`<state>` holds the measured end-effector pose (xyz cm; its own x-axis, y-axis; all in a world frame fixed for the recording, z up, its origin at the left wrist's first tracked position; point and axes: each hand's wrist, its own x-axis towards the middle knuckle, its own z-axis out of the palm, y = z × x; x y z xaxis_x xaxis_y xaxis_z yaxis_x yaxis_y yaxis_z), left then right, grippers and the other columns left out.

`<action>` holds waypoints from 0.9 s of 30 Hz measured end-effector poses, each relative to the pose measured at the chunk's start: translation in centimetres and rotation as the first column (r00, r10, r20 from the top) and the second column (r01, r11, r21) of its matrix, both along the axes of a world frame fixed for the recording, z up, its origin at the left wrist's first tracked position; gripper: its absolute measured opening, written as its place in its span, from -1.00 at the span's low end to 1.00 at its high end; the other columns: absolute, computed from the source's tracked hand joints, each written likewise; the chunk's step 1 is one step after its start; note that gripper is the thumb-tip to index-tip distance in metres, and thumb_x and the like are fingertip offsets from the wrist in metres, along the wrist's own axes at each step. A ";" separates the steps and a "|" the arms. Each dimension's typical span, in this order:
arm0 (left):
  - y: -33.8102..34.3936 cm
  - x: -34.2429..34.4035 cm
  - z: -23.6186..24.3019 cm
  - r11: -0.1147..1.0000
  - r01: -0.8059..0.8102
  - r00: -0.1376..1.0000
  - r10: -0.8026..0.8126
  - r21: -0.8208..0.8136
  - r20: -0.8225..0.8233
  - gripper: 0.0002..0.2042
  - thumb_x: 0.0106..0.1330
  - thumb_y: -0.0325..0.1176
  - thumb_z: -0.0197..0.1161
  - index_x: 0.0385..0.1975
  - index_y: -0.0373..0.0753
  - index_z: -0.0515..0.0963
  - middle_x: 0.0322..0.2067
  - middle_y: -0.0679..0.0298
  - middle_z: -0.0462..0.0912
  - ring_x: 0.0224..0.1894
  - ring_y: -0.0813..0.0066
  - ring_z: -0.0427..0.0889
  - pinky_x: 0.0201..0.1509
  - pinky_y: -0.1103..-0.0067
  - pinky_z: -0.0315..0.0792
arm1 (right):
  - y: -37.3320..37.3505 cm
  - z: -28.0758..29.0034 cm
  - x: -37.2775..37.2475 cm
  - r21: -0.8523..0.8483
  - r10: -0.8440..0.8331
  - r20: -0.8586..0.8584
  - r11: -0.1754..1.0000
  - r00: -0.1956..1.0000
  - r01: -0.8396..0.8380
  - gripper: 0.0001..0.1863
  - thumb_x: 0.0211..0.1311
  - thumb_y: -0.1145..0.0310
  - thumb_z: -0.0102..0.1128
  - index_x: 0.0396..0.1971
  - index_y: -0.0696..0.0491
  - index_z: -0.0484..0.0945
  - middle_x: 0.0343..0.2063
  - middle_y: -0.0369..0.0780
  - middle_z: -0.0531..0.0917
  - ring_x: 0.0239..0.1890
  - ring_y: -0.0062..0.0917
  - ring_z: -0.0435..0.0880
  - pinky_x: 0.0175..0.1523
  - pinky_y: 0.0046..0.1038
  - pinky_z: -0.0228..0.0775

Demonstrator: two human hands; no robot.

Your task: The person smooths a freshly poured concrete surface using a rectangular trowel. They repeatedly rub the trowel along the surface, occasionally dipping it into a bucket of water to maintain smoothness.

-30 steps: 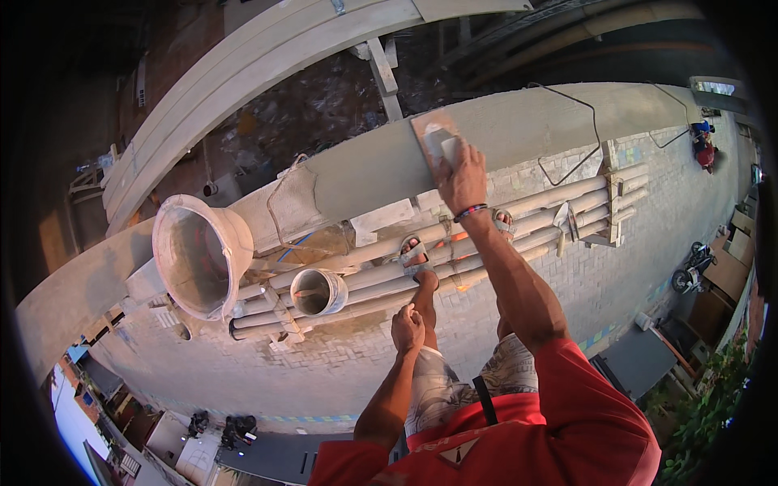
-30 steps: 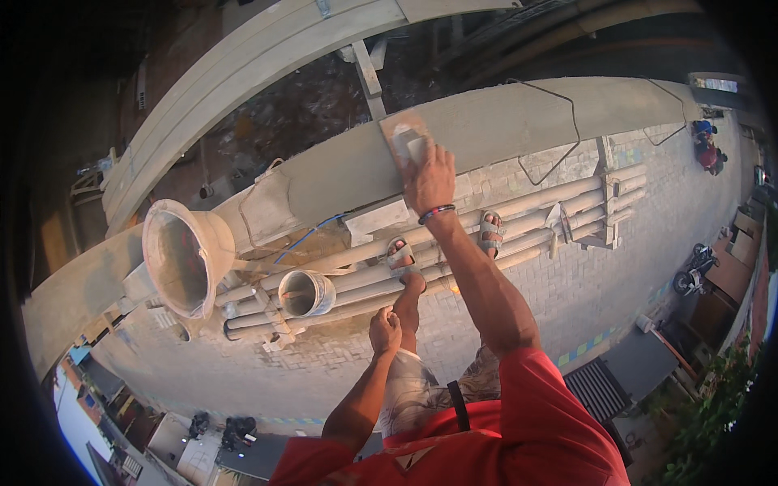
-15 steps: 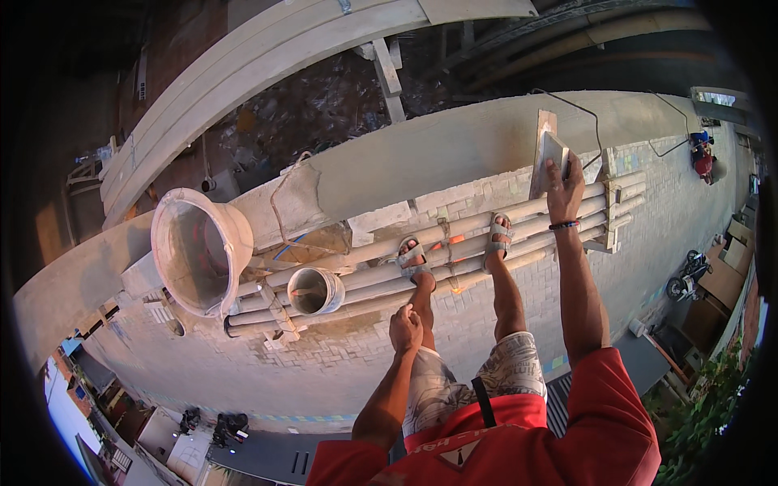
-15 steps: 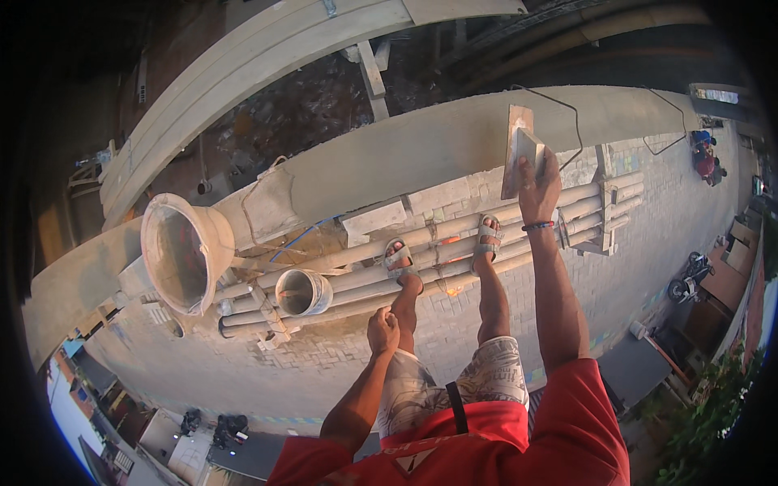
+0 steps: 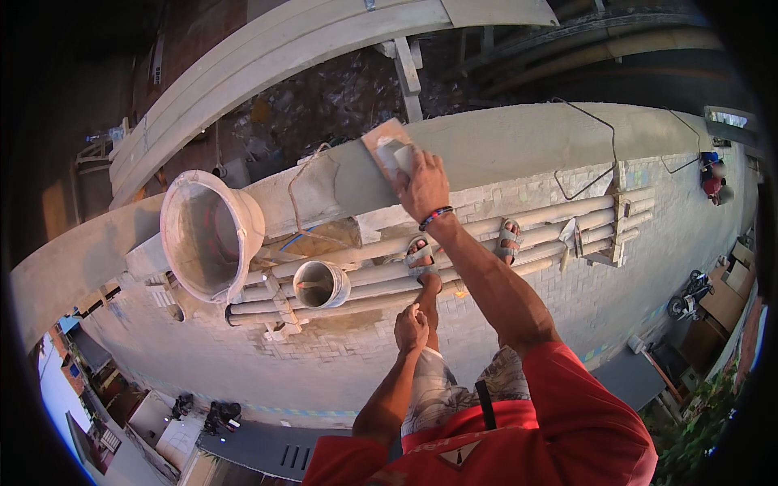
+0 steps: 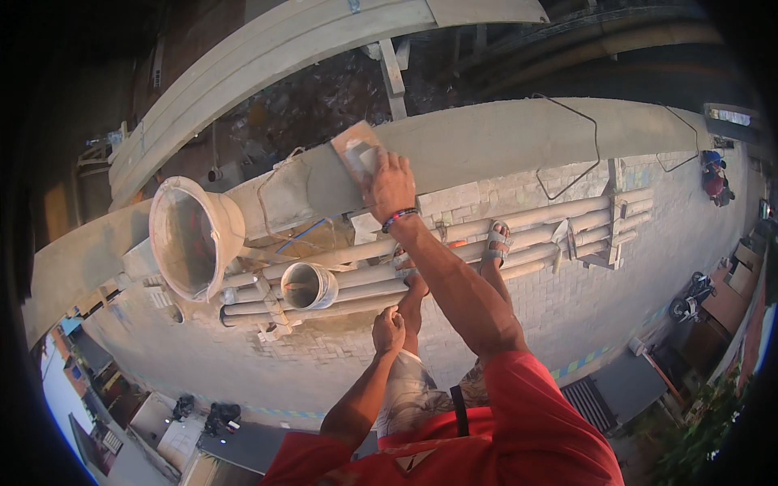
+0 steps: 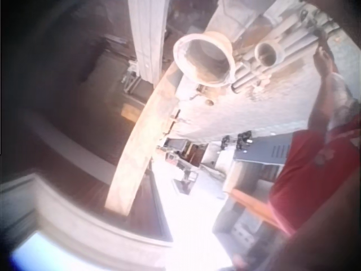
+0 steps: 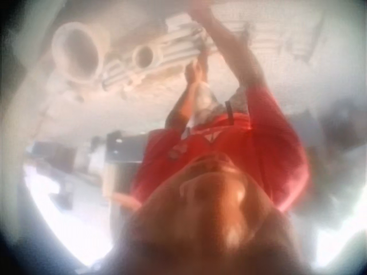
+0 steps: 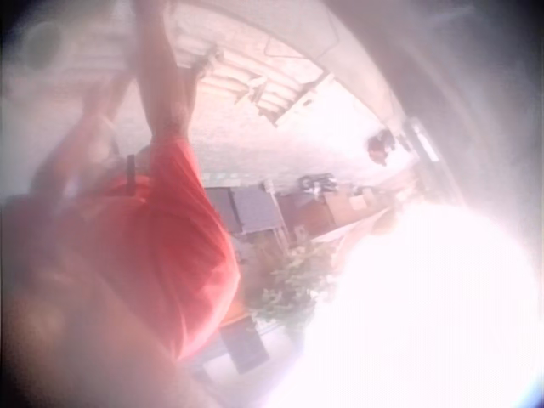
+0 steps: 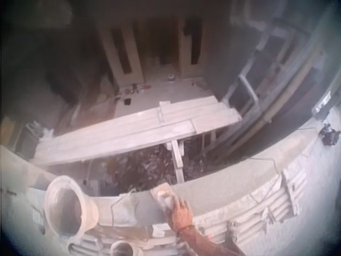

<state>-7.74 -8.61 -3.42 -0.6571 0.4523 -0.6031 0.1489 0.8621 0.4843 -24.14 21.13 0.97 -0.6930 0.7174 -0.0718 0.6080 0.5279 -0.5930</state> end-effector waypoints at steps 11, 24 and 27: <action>-1.0 0.1 0.3 0.995 -0.099 0.995 0.099 -0.002 0.031 -0.72 0.24 -0.37 0.17 -0.07 -0.27 0.54 -0.27 0.12 0.69 -0.13 0.16 0.63 -0.04 0.36 0.49 | 8.3 3.9 8.9 -0.338 -0.476 -0.296 0.863 0.828 0.375 -0.57 0.17 0.28 0.28 -0.10 0.31 0.48 -0.40 -0.14 0.61 -0.37 -0.55 0.56 -0.26 -0.48 0.45; -1.2 -0.1 0.2 0.998 -0.035 0.999 0.036 0.053 -0.016 -0.74 0.22 -0.42 0.18 -0.10 -0.31 0.53 -0.31 0.08 0.66 -0.21 0.11 0.62 -0.05 0.35 0.47 | 0.8 4.9 8.5 -0.887 -0.847 -0.159 -0.103 0.508 -0.450 -0.67 0.36 0.30 0.03 -0.01 0.20 0.49 -0.14 -0.16 0.62 -0.16 -0.42 0.63 -0.08 -0.41 0.51; -1.0 -0.4 0.2 0.995 0.013 1.000 -0.010 0.096 -0.026 -0.73 0.22 -0.46 0.16 -0.08 -0.34 0.52 -0.27 0.03 0.65 -0.21 0.09 0.63 -0.06 0.34 0.49 | 1.6 4.8 10.4 -0.850 -0.895 -0.100 -0.151 0.435 -0.505 -0.65 0.34 0.28 0.05 0.02 0.16 0.47 -0.11 -0.15 0.61 -0.14 -0.37 0.63 -0.07 -0.36 0.52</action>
